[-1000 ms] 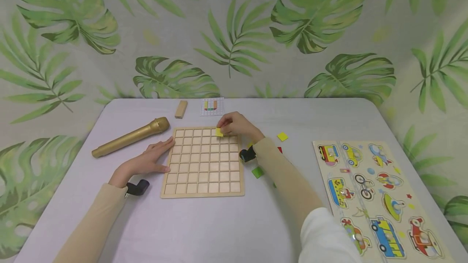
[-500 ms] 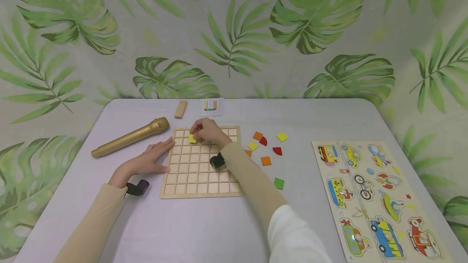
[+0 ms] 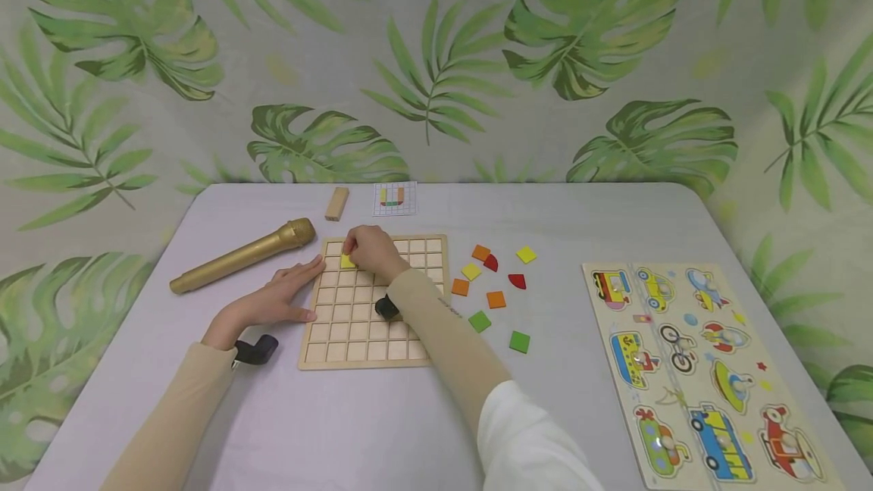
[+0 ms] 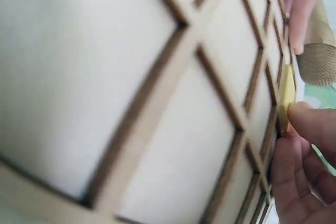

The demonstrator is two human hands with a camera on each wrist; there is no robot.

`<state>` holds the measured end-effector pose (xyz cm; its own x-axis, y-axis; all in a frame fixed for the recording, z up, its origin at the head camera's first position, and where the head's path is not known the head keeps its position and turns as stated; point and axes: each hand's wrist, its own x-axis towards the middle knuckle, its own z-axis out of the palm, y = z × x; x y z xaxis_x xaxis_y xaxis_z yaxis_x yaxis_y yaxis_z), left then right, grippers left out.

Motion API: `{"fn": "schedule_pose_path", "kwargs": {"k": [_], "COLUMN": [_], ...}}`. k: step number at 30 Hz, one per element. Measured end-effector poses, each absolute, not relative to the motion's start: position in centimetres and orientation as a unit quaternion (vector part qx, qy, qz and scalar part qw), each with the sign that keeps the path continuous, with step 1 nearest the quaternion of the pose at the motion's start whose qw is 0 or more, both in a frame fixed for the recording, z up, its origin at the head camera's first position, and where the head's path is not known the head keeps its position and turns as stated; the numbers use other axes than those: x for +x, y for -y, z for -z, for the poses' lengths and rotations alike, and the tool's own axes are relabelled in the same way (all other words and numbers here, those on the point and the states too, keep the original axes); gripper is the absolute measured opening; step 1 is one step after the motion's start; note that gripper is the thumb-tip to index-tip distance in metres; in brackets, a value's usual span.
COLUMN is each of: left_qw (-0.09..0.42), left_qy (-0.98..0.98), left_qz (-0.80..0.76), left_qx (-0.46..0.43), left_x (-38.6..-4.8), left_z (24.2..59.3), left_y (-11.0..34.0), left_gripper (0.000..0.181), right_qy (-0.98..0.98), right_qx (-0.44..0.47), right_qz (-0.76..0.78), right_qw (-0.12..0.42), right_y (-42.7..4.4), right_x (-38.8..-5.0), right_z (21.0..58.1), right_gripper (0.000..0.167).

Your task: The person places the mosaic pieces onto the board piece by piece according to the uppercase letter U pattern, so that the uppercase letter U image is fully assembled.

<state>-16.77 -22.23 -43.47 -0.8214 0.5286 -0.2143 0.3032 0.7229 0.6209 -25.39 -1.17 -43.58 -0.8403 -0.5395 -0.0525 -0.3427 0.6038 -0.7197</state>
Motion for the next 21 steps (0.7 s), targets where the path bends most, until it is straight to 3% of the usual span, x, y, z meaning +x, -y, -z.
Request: {"fn": "schedule_pose_path", "kwargs": {"k": [4,11,21], "left_qw": [0.192,0.192,0.194], "left_qy": [-0.908,-0.906,-0.904], "left_qz": [-0.295,-0.3,-0.304], "left_qx": [0.229,0.226,0.228], "left_x": [-16.8,-16.7,-16.6], "left_z": [43.4,43.4,43.2], "left_y": [22.2,22.2,22.1], "left_gripper": [0.088,0.088,0.088], "right_qy": [-0.894,-0.869,-0.816], "right_qx": [-0.273,-0.254,-0.23], "right_qz": [0.337,0.402,0.502], "right_qw": [0.114,0.139,0.17], "right_y": [1.3,0.0,-5.7], "right_x": [-25.4,-25.3,-26.3], "right_z": [43.9,43.7,42.9], "right_gripper": [0.015,0.007,0.017]}}
